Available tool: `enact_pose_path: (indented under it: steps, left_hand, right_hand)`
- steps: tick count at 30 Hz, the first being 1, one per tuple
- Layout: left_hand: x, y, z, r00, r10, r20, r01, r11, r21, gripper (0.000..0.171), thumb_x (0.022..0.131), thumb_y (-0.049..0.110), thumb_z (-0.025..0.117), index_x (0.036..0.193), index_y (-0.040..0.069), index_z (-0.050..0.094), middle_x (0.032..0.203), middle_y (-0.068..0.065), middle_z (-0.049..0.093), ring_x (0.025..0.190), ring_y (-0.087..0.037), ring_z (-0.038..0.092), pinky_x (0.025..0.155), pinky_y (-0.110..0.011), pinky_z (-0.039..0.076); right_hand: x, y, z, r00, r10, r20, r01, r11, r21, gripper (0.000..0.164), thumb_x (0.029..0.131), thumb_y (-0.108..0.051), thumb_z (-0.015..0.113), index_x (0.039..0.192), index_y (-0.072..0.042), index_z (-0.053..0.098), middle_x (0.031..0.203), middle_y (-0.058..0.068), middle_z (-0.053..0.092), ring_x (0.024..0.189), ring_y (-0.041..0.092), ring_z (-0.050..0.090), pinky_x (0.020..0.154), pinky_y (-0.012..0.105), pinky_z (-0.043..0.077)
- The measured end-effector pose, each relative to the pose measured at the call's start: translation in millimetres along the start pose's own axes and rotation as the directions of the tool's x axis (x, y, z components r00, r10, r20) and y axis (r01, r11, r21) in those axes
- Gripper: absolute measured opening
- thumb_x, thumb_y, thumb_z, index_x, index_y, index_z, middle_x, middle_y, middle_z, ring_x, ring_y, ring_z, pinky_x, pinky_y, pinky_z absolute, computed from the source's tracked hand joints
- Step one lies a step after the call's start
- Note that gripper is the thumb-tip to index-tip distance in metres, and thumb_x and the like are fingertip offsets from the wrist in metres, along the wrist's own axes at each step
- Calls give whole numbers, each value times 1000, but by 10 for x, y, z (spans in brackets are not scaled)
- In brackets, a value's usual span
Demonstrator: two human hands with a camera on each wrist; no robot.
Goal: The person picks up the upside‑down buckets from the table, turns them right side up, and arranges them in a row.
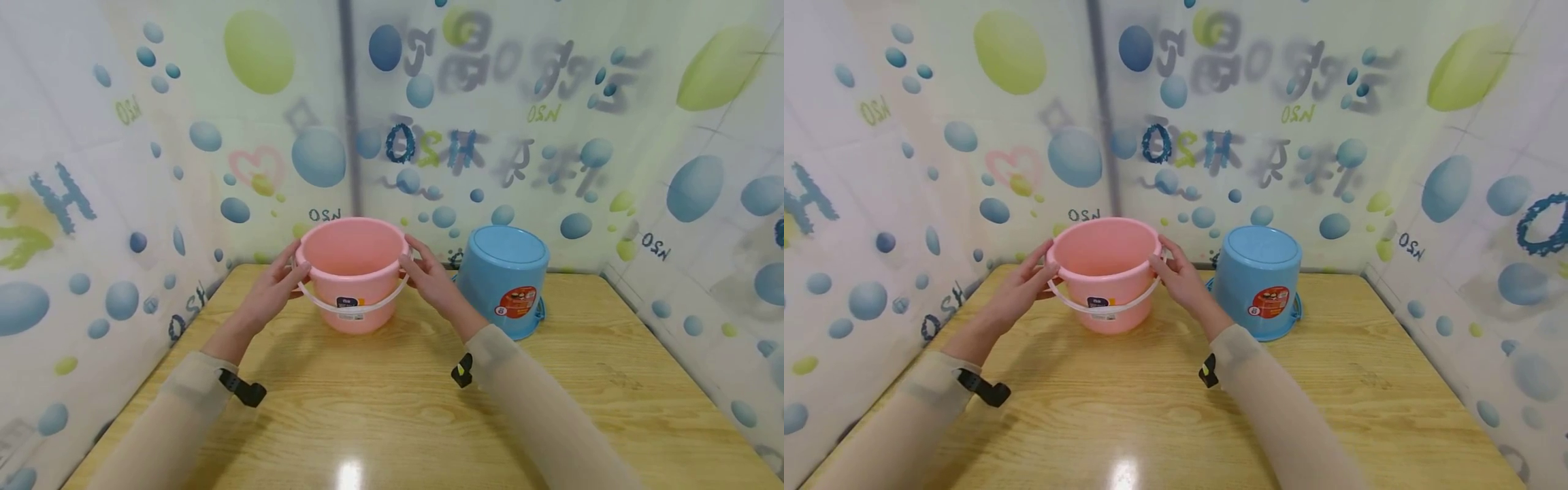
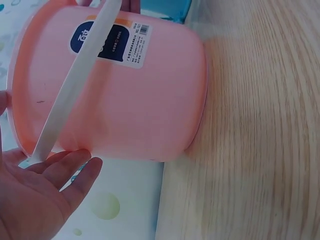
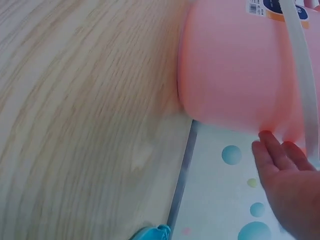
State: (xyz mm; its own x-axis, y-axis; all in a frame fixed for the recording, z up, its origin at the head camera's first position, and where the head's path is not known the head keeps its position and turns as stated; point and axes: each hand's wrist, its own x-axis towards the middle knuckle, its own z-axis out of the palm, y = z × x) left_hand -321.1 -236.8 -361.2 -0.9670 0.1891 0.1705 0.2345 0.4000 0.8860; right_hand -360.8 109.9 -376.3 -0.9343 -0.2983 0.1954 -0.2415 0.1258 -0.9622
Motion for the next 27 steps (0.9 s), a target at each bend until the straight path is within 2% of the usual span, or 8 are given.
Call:
enact_pose_path:
  steps: [4,10,18,27]
  left_hand:
    - [11,2,8,1000,-10,-14,9,1000,-22,76,115,51,52,178,37,11,170,-25,47,151,-47,55,120,-65,48]
    - [31,1,28,999,-35,-24,34,999,-24,78,114,55,53,178,38,11,169,-25,47,151,-47,55,121,-66,47]
    - [62,-5,54,997,-55,-55,54,998,-26,82,112,58,56,178,40,11,162,-28,54,148,-47,57,121,-67,47]
    - [117,7,92,994,-64,-89,61,998,-34,81,111,58,57,177,40,14,160,-24,57,148,-42,57,121,-66,48]
  right_hand:
    - [20,-10,28,1000,17,-16,-17,1000,7,62,115,-48,56,172,-40,33,154,14,66,142,35,65,128,62,42]
    - [71,-26,57,999,38,-37,-36,997,67,60,115,-46,55,171,-41,35,161,18,59,144,37,64,129,62,40]
    - [168,18,100,993,74,-90,-69,996,58,56,113,-51,55,167,-50,40,160,9,61,139,38,66,126,66,42]
    - [253,-16,123,989,91,-118,-83,994,66,57,114,-52,51,170,-44,38,163,11,58,143,41,63,127,68,39]
